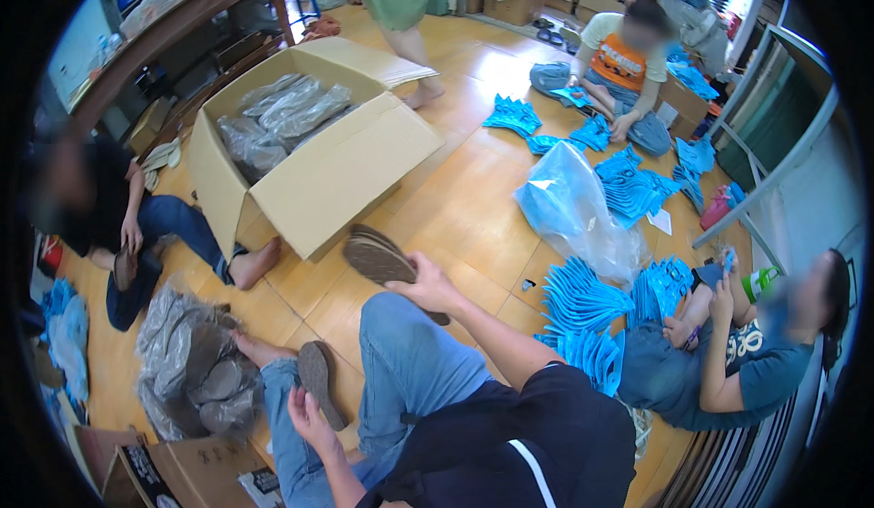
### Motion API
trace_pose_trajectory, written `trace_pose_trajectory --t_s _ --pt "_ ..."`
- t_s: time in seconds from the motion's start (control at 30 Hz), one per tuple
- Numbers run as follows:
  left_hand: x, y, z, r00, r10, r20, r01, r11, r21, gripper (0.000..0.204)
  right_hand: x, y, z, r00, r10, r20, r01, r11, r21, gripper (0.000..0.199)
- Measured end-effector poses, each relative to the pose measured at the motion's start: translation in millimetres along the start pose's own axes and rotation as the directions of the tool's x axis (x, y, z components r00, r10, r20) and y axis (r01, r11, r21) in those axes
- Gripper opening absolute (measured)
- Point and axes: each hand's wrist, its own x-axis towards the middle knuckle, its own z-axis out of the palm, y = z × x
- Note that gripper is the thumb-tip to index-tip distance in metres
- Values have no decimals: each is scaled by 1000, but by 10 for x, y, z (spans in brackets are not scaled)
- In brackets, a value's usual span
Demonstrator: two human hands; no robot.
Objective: The person sits on the floor and repeatedly picks up, inspects, and stacks brown shoe insoles. They handle the insoles one by one, turning them over to check the tread pattern, and place them into a neat pile on the floor.
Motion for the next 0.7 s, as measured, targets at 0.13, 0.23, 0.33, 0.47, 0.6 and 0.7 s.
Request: trace_pose_trajectory --t_s 0.13,0.23,0.33,0.47,0.6,0.7 --pt "-77 426 531 980 181 81 -125 881 -456 61 -327 -899 544 920 -194 340 65 933 355 61" --pt "-98 653 651 981 180 70 -71 675 -734 68 -722 -1246 1025 717 -330 614 157 935 319 64" --pt "-162 876 381 992 -120 45 99 486 -868 66 -1024 -1235 1233 628 -550 550 509 826 244 78" --pt "-192 1154 39 971 38 -234 -225 457 -860 59 -1193 -1116 1379 796 -439 417 230 857 462 68" --pt "-255 1301 12 930 233 -286 -364 462 -809 69 -1245 -1178 1486 587 -28 809 -785 224 577 61" --pt "-360 1336 133 922 291 -255 -367 452 -813 77 -1250 -1283 1479 516 54 855 -853 118 508 54"
